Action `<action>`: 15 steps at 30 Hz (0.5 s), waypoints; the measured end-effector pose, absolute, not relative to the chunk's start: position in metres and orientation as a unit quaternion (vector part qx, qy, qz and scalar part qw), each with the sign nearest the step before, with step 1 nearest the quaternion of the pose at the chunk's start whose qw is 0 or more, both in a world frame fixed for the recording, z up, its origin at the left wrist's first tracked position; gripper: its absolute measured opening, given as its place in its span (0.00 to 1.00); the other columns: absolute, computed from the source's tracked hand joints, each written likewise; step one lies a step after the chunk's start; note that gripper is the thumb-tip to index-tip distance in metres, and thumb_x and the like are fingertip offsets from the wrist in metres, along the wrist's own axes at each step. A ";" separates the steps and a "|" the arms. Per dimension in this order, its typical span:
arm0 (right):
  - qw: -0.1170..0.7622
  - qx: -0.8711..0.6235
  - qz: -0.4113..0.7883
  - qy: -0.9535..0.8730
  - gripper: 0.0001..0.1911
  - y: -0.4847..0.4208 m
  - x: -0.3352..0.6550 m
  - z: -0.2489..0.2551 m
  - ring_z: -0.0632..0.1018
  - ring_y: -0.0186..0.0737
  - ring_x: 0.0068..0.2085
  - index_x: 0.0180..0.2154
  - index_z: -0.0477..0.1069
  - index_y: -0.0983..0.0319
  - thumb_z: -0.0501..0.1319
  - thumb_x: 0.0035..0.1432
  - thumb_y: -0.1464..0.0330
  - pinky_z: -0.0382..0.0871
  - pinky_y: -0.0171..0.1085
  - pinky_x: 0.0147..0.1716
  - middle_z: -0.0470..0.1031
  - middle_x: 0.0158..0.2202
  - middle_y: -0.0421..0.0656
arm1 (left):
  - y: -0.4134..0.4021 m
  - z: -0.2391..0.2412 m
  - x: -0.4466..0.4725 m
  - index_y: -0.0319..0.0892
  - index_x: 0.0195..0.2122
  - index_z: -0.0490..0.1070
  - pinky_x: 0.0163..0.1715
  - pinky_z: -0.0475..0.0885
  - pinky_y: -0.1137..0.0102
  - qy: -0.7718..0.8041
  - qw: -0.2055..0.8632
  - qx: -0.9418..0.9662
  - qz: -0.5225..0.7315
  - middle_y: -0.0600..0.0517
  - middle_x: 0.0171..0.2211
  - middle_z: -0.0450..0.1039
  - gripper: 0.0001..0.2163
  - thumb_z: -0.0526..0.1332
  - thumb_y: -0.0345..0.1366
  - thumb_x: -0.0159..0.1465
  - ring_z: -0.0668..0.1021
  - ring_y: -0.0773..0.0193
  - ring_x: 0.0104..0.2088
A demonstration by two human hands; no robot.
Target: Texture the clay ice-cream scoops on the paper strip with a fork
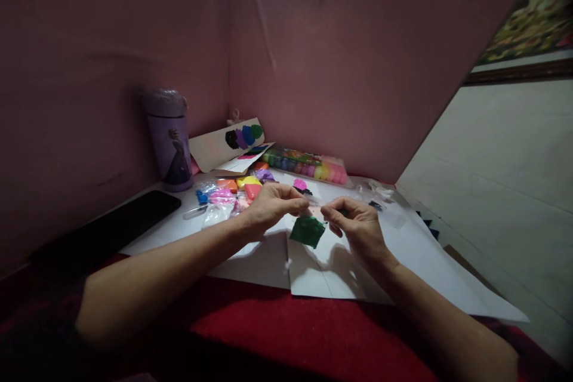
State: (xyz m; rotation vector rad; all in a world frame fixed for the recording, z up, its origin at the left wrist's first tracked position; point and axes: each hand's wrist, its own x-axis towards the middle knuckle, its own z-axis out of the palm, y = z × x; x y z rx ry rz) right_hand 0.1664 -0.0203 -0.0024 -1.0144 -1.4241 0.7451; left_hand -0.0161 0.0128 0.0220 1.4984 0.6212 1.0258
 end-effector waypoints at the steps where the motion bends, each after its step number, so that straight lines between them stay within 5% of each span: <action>1: 0.580 -0.434 0.326 -0.607 0.15 -0.020 0.166 -0.003 0.61 0.29 0.18 0.22 0.70 0.62 0.68 0.50 0.60 0.52 0.32 0.17 0.62 0.16 0.35 | 0.012 0.022 -0.016 0.36 0.23 0.74 0.30 0.67 0.72 0.265 0.572 0.640 0.440 0.49 0.24 0.76 0.07 0.66 0.35 0.52 0.73 0.70 0.25; 7: 0.589 -0.437 0.370 -0.570 0.13 -0.013 0.163 -0.008 0.67 0.29 0.22 0.34 0.70 0.63 0.66 0.52 0.60 0.63 0.32 0.21 0.69 0.26 0.38 | 0.031 0.029 -0.026 0.37 0.25 0.69 0.24 0.64 0.75 0.338 0.460 0.628 0.530 0.55 0.20 0.69 0.07 0.63 0.35 0.55 0.69 0.72 0.21; 10: 0.586 -0.436 0.388 -0.563 0.14 -0.010 0.163 -0.011 0.73 0.31 0.27 0.36 0.69 0.63 0.68 0.47 0.66 0.70 0.34 0.27 0.72 0.33 0.41 | 0.053 0.038 -0.046 0.38 0.26 0.70 0.26 0.65 0.73 0.410 0.277 0.635 0.592 0.52 0.23 0.71 0.06 0.60 0.34 0.58 0.72 0.69 0.24; 13: 0.574 -0.404 0.435 -0.564 0.17 -0.010 0.162 -0.013 0.77 0.37 0.32 0.37 0.68 0.63 0.69 0.45 0.65 0.74 0.38 0.29 0.75 0.35 0.44 | 0.068 0.048 -0.069 0.39 0.30 0.73 0.31 0.67 0.67 0.561 0.026 0.639 0.526 0.48 0.27 0.74 0.06 0.58 0.34 0.59 0.75 0.61 0.30; 15: 0.559 -0.394 0.454 -0.571 0.18 -0.012 0.160 -0.013 0.79 0.41 0.34 0.38 0.67 0.62 0.69 0.46 0.64 0.75 0.39 0.30 0.77 0.36 0.46 | 0.071 0.052 -0.079 0.39 0.30 0.74 0.37 0.66 0.61 0.587 -0.019 0.630 0.508 0.44 0.30 0.74 0.03 0.61 0.31 0.56 0.75 0.53 0.37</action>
